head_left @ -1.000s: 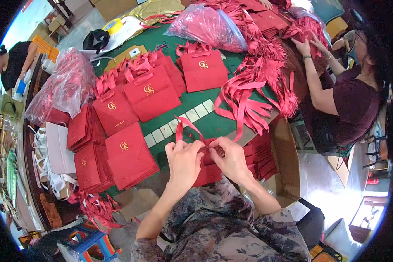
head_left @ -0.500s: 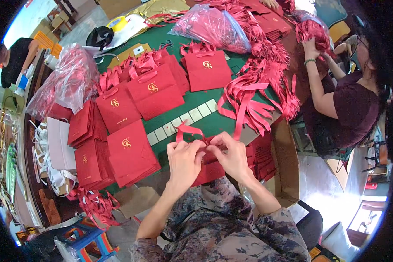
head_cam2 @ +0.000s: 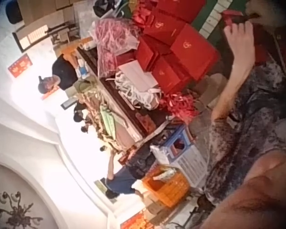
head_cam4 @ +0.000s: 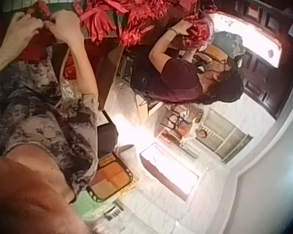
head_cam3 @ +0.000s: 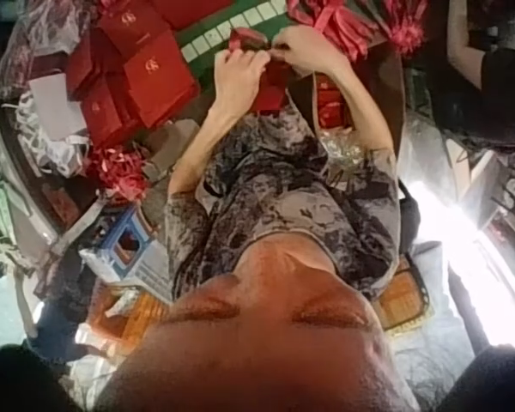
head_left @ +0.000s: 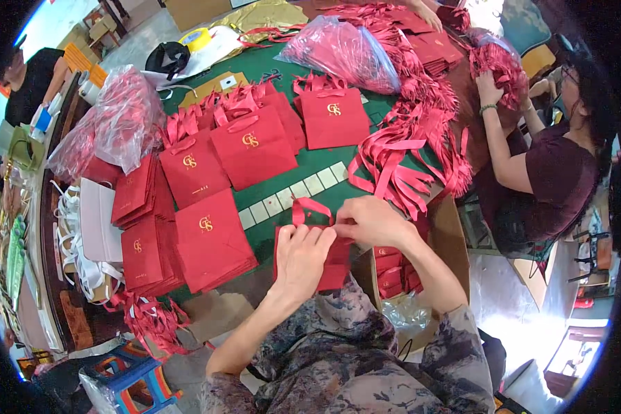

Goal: The person attaches ribbon handles to red paper gift bags by hand and places the assembled bags into a cardboard box.

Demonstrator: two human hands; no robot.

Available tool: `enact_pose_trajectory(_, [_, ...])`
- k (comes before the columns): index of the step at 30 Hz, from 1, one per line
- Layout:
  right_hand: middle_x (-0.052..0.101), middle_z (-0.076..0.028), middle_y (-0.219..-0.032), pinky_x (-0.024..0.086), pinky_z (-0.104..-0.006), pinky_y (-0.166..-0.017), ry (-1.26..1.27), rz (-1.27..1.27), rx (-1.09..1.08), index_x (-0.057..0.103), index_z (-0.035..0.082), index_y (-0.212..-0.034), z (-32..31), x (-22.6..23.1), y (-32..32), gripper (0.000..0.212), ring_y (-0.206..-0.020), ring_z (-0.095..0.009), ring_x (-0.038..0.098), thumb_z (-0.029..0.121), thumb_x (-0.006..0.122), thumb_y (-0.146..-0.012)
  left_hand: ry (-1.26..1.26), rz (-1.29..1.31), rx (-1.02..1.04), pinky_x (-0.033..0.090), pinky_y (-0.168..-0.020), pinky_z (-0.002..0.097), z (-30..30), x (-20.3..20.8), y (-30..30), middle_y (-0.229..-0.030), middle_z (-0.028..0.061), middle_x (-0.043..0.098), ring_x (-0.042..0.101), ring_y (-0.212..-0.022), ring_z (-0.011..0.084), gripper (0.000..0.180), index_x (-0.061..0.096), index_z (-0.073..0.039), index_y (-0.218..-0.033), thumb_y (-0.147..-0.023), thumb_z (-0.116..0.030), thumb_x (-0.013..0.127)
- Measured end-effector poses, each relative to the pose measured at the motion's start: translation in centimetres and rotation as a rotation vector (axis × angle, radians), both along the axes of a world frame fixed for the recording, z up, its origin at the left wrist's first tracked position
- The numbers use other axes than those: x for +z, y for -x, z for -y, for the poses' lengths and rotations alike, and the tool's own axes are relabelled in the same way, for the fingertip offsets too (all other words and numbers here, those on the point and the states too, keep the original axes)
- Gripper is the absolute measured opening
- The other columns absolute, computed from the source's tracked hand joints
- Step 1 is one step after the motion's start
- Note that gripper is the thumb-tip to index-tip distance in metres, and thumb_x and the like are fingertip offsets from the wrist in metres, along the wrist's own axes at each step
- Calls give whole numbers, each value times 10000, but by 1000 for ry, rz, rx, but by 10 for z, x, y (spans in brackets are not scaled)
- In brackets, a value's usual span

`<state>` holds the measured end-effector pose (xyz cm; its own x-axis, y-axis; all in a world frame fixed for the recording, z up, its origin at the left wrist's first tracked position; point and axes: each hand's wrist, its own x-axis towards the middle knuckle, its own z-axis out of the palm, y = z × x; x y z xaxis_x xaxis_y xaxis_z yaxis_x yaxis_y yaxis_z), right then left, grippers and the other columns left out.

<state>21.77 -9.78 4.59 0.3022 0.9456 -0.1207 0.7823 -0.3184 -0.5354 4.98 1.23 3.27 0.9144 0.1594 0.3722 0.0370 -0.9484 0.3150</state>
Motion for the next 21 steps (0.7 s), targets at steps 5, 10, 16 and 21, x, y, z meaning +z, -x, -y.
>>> enact_pose_trajectory(5, [702,-178,-756,535,-395,-679,124,-240,102,755,32,-830,-14,0,-22,233,-715,-285,705,256,733,-773,-18,36,-21,378,-803,386,-2,-3,-3,-818,33,597,573,-813,232,179,607,-131,-928,-777,-104,699])
enact_pose_trajectory(10, [701,-99,-697,515,-319,-648,-35,-539,-126,748,29,-816,-20,-28,-11,189,-662,-139,666,208,741,-755,234,19,31,369,-811,395,-16,-7,-4,-818,36,627,601,-817,237,197,606,-130,-893,-759,-65,734])
enact_pose_trajectory(16, [694,-93,-714,512,-326,-658,-240,-659,-482,724,-4,-845,-35,-54,-11,242,-684,-118,644,235,731,-808,333,-62,43,364,-823,390,-27,-22,-3,-776,27,644,623,-769,246,204,612,-122,-876,-746,-106,769])
enact_pose_trajectory(21, [696,-57,-775,508,-289,-657,-341,-506,-438,723,-12,-929,-37,-56,-13,221,-714,-100,626,202,737,-879,508,-57,154,373,-796,393,-34,-33,-3,-851,33,663,638,-833,250,272,597,-111,-931,-738,-113,789])
